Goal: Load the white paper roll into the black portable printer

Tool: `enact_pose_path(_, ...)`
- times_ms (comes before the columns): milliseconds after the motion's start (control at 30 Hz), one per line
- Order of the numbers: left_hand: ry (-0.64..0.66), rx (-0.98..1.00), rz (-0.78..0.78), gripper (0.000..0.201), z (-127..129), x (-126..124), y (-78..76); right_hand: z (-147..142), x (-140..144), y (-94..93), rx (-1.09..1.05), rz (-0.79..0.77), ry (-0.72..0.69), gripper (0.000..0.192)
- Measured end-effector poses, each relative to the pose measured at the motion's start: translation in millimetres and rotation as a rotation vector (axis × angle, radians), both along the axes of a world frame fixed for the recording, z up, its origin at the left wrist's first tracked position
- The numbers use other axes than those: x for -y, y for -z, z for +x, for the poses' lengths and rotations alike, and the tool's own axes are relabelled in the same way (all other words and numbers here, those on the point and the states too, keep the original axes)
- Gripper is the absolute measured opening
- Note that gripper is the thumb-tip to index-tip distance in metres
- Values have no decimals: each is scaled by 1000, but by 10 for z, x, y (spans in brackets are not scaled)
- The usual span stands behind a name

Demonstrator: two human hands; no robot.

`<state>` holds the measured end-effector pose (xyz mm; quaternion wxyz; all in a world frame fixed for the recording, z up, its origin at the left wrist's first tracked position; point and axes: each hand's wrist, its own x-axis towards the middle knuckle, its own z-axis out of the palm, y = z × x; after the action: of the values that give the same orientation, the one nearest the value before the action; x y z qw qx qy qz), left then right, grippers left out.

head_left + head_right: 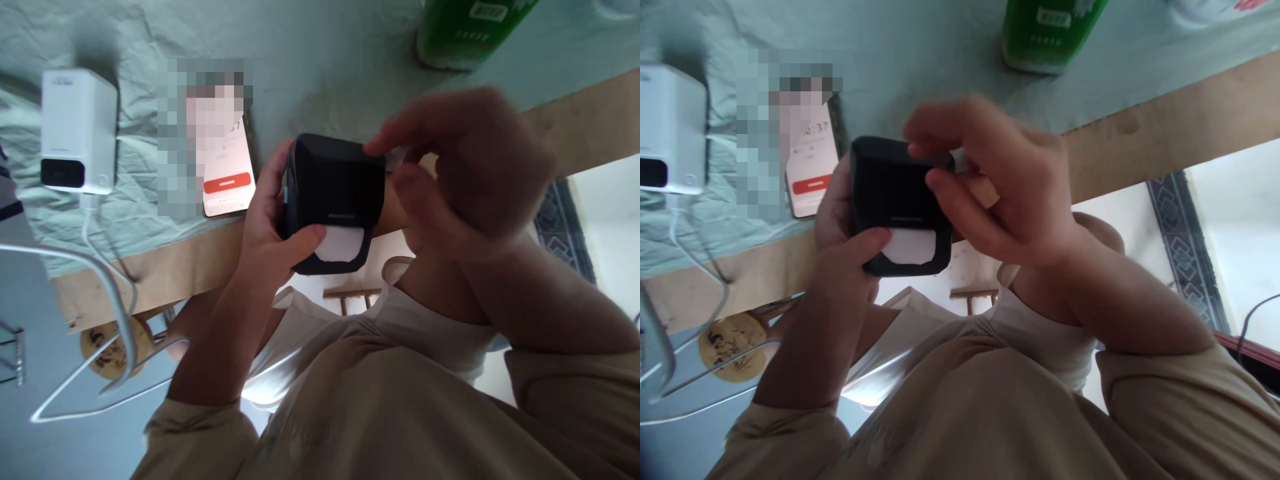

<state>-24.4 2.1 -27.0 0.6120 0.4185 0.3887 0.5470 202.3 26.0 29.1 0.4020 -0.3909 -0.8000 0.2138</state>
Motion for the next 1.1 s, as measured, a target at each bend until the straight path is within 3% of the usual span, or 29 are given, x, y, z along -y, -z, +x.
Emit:
enact_pose_path(133,47,8,49,72,-13,-18,6,-138,29,76,73,64,-138,25)
enact_pose_path(267,39,-15,40,58,-13,-13,4,-151,6,78,143,7,-148,39)
enact_pose_path(367,21,-63,-10,58,-6,-1,-3,-143,-6,92,159,4,-160,49)
enact_pose_path(467,-21,-79,-17,63,14,8,-15,-146,-12,121,179,-11,-164,51)
enact_pose_path(567,-39,-24,-32,50,44,7,-25,-147,-20,155,154,-17,-172,52)
enact_pose_path(733,-267,-43,-137,33,92,-6,-37,-135,-20,176,141,62,-168,49)
enact_pose_path(800,-298,-71,-144,31,102,-12,-57,-139,-8,150,137,109,-151,46)
enact_pose_path(967,-221,-52,-133,28,114,-41,-122,-156,4,90,189,112,-145,48)
enact_pose_path(1100,-214,8,-177,23,127,-62,-120,-142,-15,129,174,222,-98,55)
